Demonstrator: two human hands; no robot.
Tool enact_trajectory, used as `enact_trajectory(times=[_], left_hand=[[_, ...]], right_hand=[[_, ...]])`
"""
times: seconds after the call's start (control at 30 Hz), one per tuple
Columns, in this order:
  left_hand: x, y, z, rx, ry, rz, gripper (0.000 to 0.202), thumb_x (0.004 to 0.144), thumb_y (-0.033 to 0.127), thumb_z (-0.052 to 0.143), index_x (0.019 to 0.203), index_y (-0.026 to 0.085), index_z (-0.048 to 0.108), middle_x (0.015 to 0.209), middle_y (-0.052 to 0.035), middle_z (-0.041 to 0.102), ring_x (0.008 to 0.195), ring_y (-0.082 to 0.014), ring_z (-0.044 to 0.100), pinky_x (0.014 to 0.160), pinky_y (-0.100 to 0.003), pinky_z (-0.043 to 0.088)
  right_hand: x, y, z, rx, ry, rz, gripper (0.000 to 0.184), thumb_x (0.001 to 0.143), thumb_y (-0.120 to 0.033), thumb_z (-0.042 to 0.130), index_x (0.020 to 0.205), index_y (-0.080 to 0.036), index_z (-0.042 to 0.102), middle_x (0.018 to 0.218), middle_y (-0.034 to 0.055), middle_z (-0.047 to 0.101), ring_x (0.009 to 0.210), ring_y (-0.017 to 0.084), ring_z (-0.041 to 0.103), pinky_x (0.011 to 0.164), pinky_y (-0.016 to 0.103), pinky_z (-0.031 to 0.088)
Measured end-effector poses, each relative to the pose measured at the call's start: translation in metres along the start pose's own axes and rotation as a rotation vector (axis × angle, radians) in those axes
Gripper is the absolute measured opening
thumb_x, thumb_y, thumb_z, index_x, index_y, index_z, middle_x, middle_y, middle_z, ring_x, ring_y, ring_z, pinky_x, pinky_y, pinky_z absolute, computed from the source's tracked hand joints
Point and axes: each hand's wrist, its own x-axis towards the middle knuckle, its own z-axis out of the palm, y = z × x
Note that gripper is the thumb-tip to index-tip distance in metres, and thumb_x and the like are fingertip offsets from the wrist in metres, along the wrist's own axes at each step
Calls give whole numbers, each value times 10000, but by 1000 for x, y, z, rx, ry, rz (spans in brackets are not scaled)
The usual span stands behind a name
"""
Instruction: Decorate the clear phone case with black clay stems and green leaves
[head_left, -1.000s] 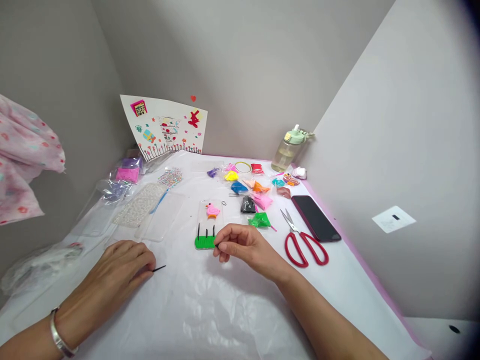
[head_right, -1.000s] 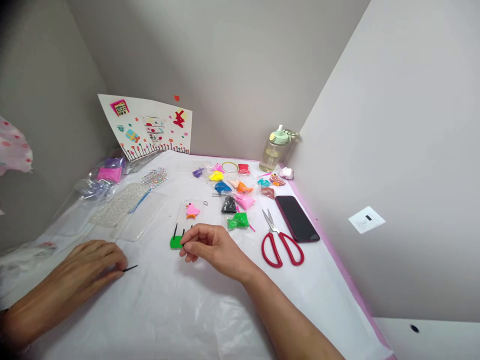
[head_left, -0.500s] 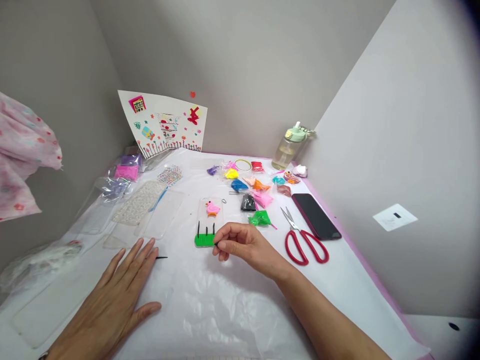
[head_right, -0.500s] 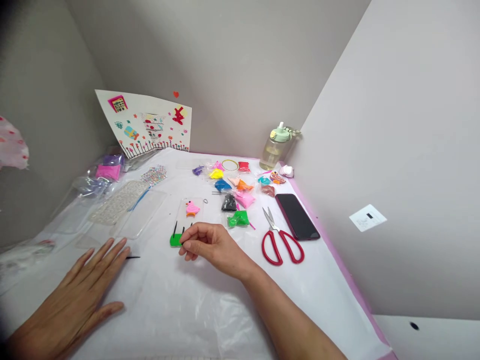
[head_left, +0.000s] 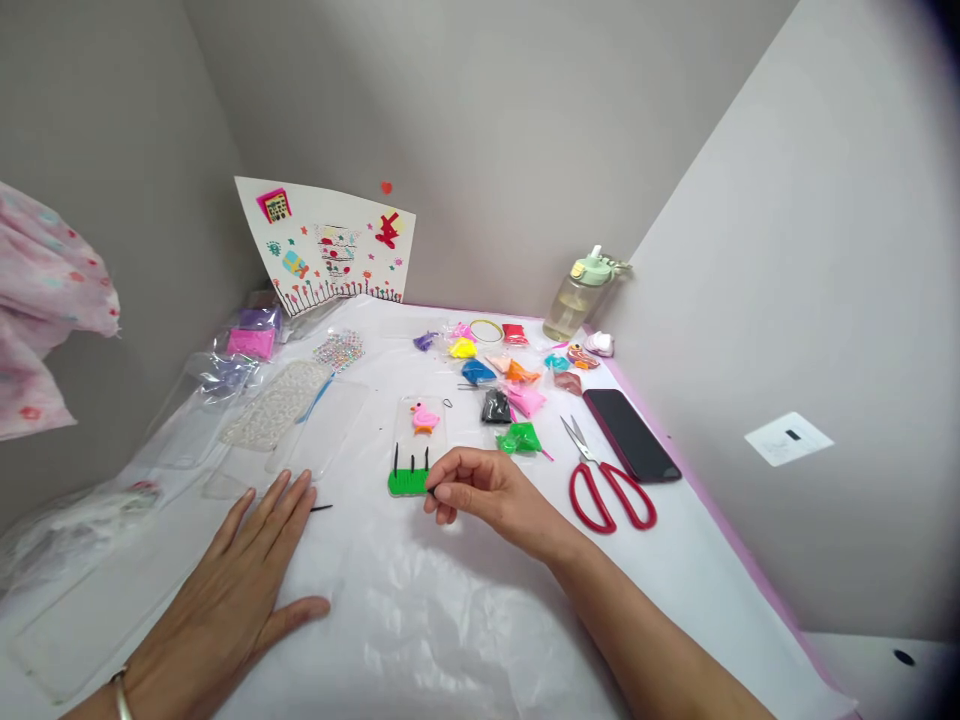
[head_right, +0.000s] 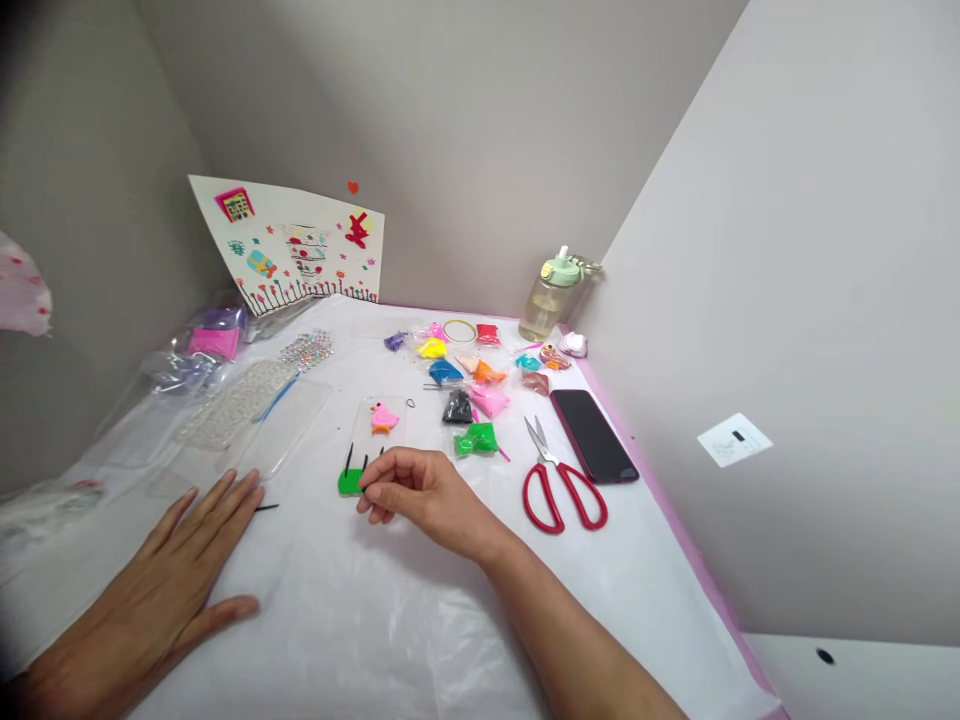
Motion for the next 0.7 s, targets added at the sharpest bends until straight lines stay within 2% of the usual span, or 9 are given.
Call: enact_trajectory(times=[0.23, 0.33, 0.5, 0.57, 0.7], left_hand=[[-37, 8, -5, -5, 21, 101, 1163, 778, 794, 551, 1601, 82, 141, 1568, -225, 414, 1481, -399, 293, 1233, -490, 59], [-28, 5, -3, 1, 18, 86, 1131, 811, 780, 528, 1598, 69, 137, 1571, -222, 411, 1487, -381, 287, 1235, -473, 51], [-3, -6, 0, 15, -10, -22, 1034, 887, 753, 427, 1608, 103, 70, 1609, -202, 349, 1490, -369, 296, 1217, -497, 122], [-8, -7, 0, 14, -5, -13, 1039, 876, 751, 455, 1609, 114, 85, 1607, -199, 354, 1481, -374, 315, 1217, -496, 120], [-36, -3, -3, -8, 15, 74, 1117, 804, 773, 541, 1606, 109, 134, 1575, -212, 407, 1439, -407, 381, 1222, -492, 99]], right_hand=[[1, 2, 0, 5, -4, 13, 229, 829, -375, 763, 891, -168, 687, 790, 19, 703, 659, 110, 606, 665, 260, 481], [1, 2, 1, 0, -9, 9, 230, 832, -376, 762, 891, -167, 686, 802, 23, 707, 663, 112, 610, 668, 262, 483], [1, 2, 0, -5, -6, 3, 246, 837, -383, 757, 905, -161, 676, 797, 25, 705, 658, 111, 610, 669, 264, 483], [2, 2, 0, -2, -7, 3, 240, 838, -377, 757, 901, -160, 676, 796, 24, 704, 658, 110, 610, 669, 262, 483], [1, 3, 0, 1, -12, 4, 216, 842, -363, 754, 893, -166, 683, 802, 21, 706, 662, 108, 613, 669, 257, 484]])
